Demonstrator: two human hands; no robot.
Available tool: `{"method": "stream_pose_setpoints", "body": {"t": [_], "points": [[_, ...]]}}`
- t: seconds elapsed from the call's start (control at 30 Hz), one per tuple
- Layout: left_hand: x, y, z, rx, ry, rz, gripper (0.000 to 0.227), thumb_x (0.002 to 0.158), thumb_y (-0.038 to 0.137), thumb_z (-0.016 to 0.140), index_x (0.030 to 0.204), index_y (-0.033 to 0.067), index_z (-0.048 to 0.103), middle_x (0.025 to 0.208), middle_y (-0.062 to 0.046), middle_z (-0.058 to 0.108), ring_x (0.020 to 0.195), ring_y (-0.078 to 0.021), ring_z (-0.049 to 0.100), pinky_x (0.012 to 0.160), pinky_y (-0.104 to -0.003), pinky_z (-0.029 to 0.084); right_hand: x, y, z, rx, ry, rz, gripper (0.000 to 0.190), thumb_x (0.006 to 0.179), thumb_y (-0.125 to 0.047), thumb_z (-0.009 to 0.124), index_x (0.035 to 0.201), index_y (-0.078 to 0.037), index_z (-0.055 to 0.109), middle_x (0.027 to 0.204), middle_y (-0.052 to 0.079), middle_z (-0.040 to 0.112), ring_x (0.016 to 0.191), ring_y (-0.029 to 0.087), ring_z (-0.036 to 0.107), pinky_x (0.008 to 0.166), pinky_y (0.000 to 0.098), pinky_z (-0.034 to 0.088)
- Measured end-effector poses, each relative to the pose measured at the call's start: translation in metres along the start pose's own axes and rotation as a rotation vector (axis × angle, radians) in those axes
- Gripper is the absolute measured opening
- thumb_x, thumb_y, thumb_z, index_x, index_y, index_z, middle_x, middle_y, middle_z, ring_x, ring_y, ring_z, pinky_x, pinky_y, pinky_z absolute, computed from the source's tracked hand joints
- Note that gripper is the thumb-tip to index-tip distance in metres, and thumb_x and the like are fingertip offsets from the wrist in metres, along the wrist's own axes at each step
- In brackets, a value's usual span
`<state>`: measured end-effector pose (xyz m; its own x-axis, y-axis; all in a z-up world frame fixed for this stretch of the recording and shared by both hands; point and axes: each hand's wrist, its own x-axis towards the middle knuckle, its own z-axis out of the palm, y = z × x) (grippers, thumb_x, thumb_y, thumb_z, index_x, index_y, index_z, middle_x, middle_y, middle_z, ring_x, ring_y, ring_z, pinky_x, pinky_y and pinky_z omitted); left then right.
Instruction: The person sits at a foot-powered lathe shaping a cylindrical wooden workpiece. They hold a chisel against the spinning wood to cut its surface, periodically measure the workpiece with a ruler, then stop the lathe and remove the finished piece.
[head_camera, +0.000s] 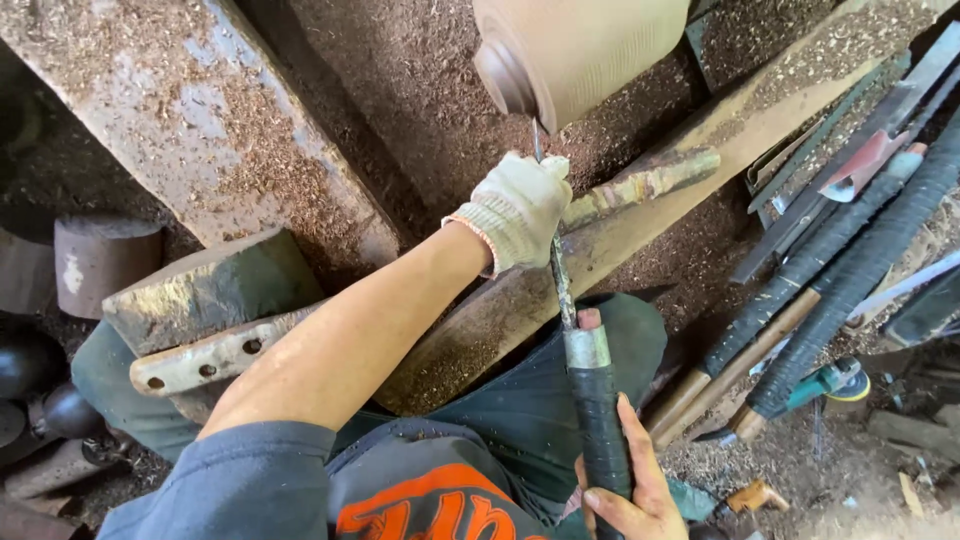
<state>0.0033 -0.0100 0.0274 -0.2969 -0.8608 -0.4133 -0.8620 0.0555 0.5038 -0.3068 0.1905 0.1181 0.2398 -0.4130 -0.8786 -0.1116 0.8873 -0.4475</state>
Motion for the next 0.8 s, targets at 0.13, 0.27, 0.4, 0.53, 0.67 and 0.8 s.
{"method": "stream_pose_setpoints", "body": {"t": [0.13,0.27,0.4,0.53,0.67,0.8], "points": [[-0.005,0.001,0.0,0.051,0.083,0.094,0.022,0.064,0.016,0.078,0.083,0.008,0.07,0.097,-0.016,0.064,0.092,-0.0351,0.068,0.086,-0.044,0.051,0.001,-0.005,0.001,0.016,-0.019,-0.016,0.117,0.069,0.007,0.067,0.168,-0.028,0.016,0.093,0.021,0.064,0.058,0.019,0.062,0.051,0.0329,0.053],[-0.003,0.003,-0.004,0.024,0.002,0.02,0.031,0.061,0.017,0.081,0.088,0.0075,0.068,0.093,-0.017,0.064,0.088,-0.0374,0.069,0.082,-0.045,0.054,0.004,-0.008,-0.009,-0.09,0.012,0.012,0.117,0.07,0.005,0.07,0.169,-0.029,0.017,0.093,0.019,0.065,0.06,0.02,0.062,0.054,0.0334,0.052],[-0.004,0.003,0.0,-0.119,0.055,-0.124,0.043,0.061,0.016,0.083,0.098,0.0064,0.064,0.085,-0.017,0.068,0.085,-0.0405,0.07,0.075,-0.047,0.057,0.005,-0.012,-0.024,-0.194,-0.028,-0.019,0.118,0.07,0.009,0.07,0.168,-0.027,0.018,0.095,0.016,0.068,0.07,0.017,0.064,0.065,0.0307,0.054],[0.0,0.004,0.005,-0.017,0.109,-0.008,0.029,0.06,0.014,0.083,0.084,0.0074,0.068,0.09,-0.016,0.068,0.082,-0.0396,0.071,0.073,-0.046,0.058,0.01,-0.014,-0.034,-0.202,-0.059,-0.067,0.114,0.07,0.011,0.069,0.165,-0.025,0.018,0.098,0.014,0.067,0.078,0.015,0.065,0.073,0.0293,0.054],[-0.003,0.009,-0.008,-0.082,0.012,-0.15,0.041,0.062,0.017,0.085,0.096,0.0072,0.064,0.083,-0.016,0.069,0.083,-0.039,0.071,0.073,-0.045,0.059,0.012,-0.026,-0.039,-0.271,-0.091,-0.041,0.117,0.07,0.012,0.069,0.167,-0.027,0.018,0.092,0.014,0.067,0.07,0.017,0.064,0.065,0.0303,0.054],[-0.004,0.009,0.0,-0.027,0.025,-0.119,0.037,0.061,0.017,0.085,0.092,0.007,0.067,0.089,-0.015,0.067,0.082,-0.0377,0.072,0.072,-0.045,0.058,0.01,-0.04,-0.037,-0.232,-0.089,0.01,0.118,0.07,0.012,0.067,0.168,-0.029,0.017,0.088,0.016,0.066,0.058,0.019,0.062,0.053,0.0327,0.054]]}}
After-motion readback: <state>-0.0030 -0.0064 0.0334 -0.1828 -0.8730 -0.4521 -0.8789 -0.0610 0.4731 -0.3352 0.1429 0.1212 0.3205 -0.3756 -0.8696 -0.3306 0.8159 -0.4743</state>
